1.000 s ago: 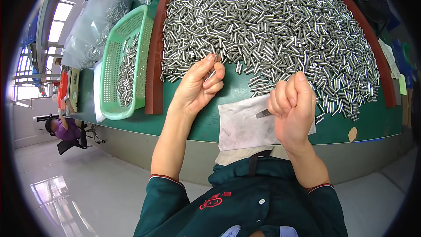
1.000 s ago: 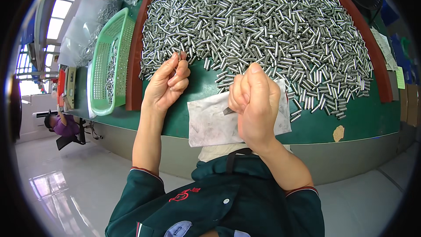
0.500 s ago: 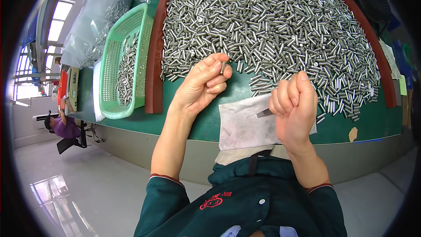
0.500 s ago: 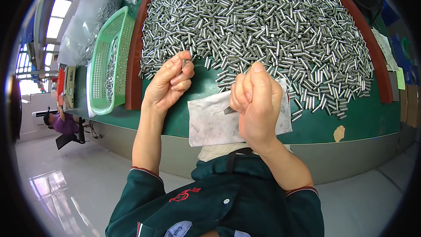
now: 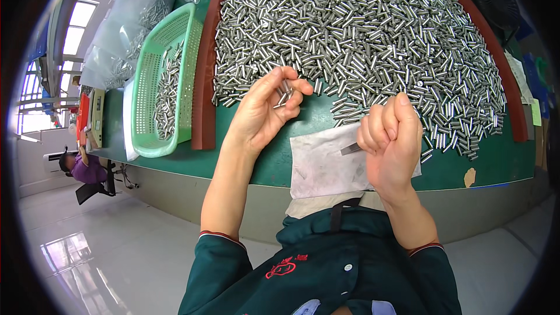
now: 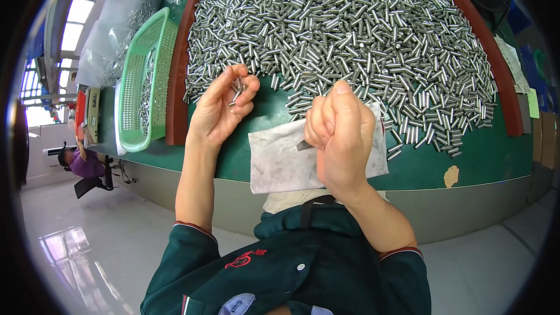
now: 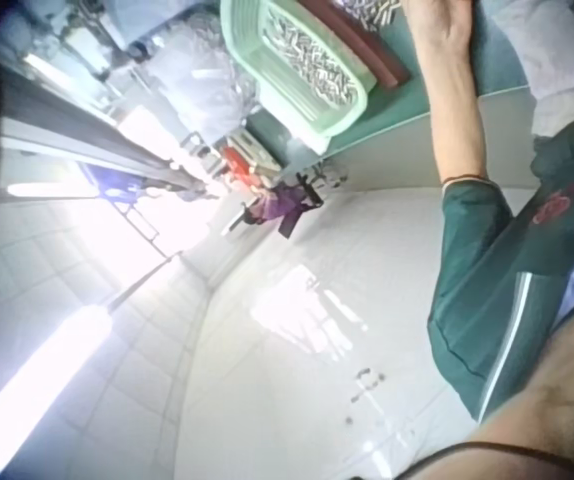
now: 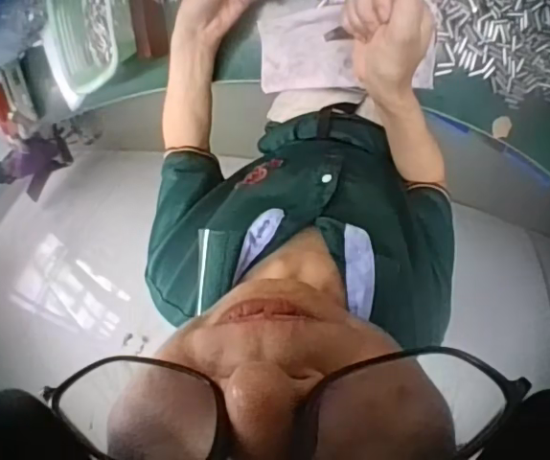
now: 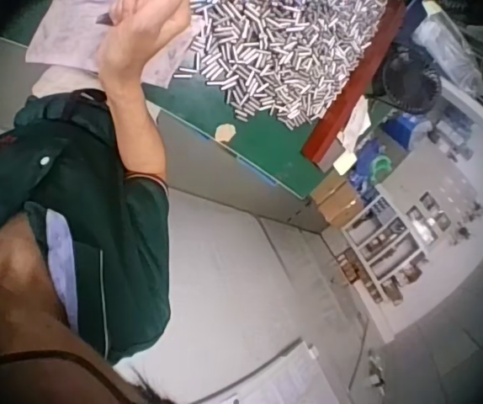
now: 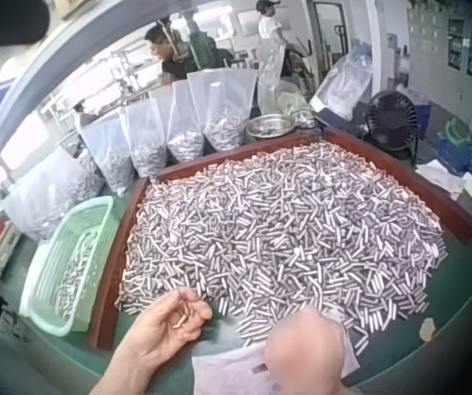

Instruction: Manually inspect and clean small metal pins using a tool and cloth on a workbench.

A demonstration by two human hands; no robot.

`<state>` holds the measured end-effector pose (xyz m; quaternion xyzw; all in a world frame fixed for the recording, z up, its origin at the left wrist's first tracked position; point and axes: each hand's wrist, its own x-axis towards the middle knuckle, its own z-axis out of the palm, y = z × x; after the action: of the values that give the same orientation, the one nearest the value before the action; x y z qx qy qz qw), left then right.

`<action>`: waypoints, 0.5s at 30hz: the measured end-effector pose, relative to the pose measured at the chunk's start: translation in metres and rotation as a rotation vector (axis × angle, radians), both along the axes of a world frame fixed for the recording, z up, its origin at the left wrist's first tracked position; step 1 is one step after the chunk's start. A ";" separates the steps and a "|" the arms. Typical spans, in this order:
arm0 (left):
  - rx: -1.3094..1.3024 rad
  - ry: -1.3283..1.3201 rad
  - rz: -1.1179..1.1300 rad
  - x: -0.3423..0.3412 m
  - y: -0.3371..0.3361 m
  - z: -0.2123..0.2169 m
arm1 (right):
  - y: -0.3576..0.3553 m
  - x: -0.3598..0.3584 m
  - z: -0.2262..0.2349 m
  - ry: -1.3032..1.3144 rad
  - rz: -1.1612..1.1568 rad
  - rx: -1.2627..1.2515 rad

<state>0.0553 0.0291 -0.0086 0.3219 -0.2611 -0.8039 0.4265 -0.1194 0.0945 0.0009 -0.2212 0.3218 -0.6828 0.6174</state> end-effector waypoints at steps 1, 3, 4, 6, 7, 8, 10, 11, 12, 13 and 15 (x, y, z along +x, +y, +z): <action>-0.026 -0.019 -0.005 0.000 -0.001 0.000 | 0.000 0.000 0.000 0.000 -0.001 0.002; -0.055 -0.100 0.012 -0.003 -0.001 0.003 | 0.000 0.000 0.000 -0.005 0.001 0.008; -0.085 -0.181 0.029 -0.004 -0.001 0.003 | 0.000 -0.001 -0.001 -0.005 -0.001 0.009; -0.139 -0.166 -0.031 0.000 -0.003 -0.002 | 0.000 -0.001 0.000 -0.014 0.007 0.008; -0.193 -0.149 -0.091 0.001 -0.004 -0.003 | 0.001 -0.001 0.000 -0.015 0.005 0.009; -0.271 -0.390 -0.004 -0.005 -0.001 -0.004 | 0.001 -0.001 0.000 -0.017 0.004 0.016; -0.713 -1.002 0.125 -0.017 0.003 -0.004 | 0.001 0.000 -0.001 -0.019 0.000 0.026; -0.774 -1.145 0.128 -0.020 0.004 -0.005 | 0.000 0.000 -0.001 -0.025 0.004 0.025; -0.868 -1.253 0.109 -0.022 0.006 -0.004 | 0.000 0.000 0.000 -0.030 0.007 0.024; -0.963 -1.360 0.089 -0.024 0.007 -0.003 | -0.001 0.000 0.000 -0.032 0.009 0.025; -0.987 -1.401 0.062 -0.029 0.009 -0.002 | 0.000 -0.001 0.001 -0.025 0.006 0.027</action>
<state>0.0264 0.0378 -0.0102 0.5287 -0.7755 -0.2019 0.2799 -0.1202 0.0946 0.0016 -0.2050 0.3225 -0.6794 0.6263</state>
